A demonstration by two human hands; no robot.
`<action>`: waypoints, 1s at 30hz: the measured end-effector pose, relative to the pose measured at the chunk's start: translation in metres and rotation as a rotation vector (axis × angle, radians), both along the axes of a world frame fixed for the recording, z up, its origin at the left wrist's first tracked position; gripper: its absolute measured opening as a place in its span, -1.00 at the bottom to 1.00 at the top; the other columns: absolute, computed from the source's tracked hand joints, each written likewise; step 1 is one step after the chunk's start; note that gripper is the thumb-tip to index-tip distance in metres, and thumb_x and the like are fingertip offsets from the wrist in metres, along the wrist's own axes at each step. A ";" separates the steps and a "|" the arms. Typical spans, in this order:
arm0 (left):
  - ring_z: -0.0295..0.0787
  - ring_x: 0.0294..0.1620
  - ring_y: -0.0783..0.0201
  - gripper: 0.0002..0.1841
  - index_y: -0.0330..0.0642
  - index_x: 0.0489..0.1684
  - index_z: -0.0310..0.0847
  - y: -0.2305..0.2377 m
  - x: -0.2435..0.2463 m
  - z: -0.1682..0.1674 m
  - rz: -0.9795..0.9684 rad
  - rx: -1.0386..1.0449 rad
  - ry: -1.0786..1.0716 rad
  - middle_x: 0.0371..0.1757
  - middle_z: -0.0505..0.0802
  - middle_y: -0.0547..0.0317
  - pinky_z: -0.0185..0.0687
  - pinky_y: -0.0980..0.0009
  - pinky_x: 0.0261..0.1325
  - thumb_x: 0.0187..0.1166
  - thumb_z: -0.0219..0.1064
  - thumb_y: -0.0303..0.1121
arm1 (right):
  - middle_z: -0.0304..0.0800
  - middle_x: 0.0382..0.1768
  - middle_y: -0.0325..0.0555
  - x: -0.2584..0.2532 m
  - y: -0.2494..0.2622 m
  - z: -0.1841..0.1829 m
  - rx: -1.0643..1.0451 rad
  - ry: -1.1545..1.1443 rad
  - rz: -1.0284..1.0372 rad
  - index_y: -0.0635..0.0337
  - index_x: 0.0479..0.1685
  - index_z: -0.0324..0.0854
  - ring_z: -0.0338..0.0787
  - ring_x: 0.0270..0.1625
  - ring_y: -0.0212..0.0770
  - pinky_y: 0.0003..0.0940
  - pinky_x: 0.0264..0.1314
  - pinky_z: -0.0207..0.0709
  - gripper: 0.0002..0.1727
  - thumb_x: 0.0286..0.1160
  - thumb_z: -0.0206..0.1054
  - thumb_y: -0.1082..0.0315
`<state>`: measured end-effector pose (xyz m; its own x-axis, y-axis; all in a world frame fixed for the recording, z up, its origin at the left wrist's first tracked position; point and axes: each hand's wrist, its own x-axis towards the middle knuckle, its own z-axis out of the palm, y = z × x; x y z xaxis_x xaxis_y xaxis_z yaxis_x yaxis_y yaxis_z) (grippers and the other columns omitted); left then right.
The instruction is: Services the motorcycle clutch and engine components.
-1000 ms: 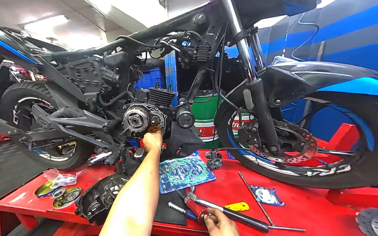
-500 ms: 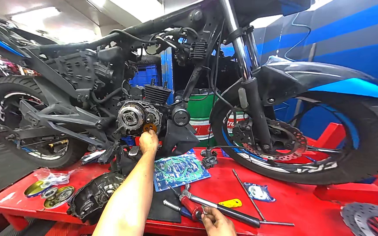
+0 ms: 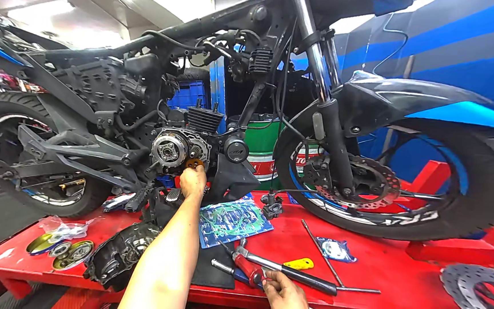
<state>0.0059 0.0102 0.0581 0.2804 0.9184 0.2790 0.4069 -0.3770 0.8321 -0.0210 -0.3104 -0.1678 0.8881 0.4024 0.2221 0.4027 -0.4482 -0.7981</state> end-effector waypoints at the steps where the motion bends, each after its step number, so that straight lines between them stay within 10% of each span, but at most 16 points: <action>1: 0.84 0.13 -0.19 -0.45 -0.27 -0.29 0.76 -0.001 0.000 -0.001 0.001 0.013 0.019 -0.05 0.88 -0.23 0.68 -0.29 0.12 0.75 0.05 0.04 | 0.97 -0.27 -0.33 0.000 -0.001 0.000 -0.001 0.002 0.001 0.01 0.08 0.83 0.93 -0.21 -0.35 -0.13 0.01 0.81 -0.71 0.45 0.41 0.20; 6: 0.84 0.15 -0.18 -0.37 -0.23 -0.19 0.78 0.000 -0.001 -0.008 0.003 0.037 0.003 -0.02 0.88 -0.21 0.68 -0.27 0.14 0.82 -0.09 0.11 | 0.98 -0.27 -0.34 0.001 -0.002 -0.001 -0.009 0.013 -0.001 0.00 0.08 0.83 0.93 -0.21 -0.36 -0.14 0.01 0.81 -0.72 0.46 0.39 0.20; 13: 0.83 0.07 -0.15 -0.70 -0.15 -0.12 0.83 0.008 -0.004 -0.011 -0.054 0.032 -0.115 -0.07 0.89 -0.14 0.66 -0.27 0.13 0.54 0.39 -0.09 | 0.98 -0.27 -0.33 0.000 -0.002 -0.002 -0.040 0.015 0.008 0.00 0.08 0.83 0.94 -0.21 -0.35 -0.12 0.01 0.81 -0.72 0.46 0.40 0.19; 22: 0.83 0.18 -0.20 -0.47 -0.18 -0.07 0.79 0.002 -0.005 -0.005 0.013 0.195 0.188 0.02 0.89 -0.19 0.65 -0.31 0.15 0.76 0.01 0.07 | 0.97 -0.28 -0.32 0.001 -0.004 -0.004 -0.061 0.008 0.013 0.00 0.05 0.83 0.92 -0.22 -0.34 -0.10 -0.01 0.79 -0.73 0.46 0.39 0.19; 30: 0.83 0.07 -0.16 -0.61 -0.22 -0.11 0.75 0.004 -0.006 -0.029 -0.039 0.075 -0.117 -0.06 0.86 -0.17 0.66 -0.27 0.09 0.74 0.15 -0.07 | 0.97 -0.26 -0.32 0.002 0.000 -0.003 -0.112 0.036 0.030 -0.01 0.09 0.83 0.92 -0.20 -0.34 -0.11 0.01 0.78 -0.71 0.46 0.39 0.17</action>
<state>-0.0003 0.0140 0.0293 0.2771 0.8827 0.3795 0.2930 -0.4538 0.8415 -0.0191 -0.3105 -0.1712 0.8819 0.4493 0.1430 0.3895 -0.5234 -0.7579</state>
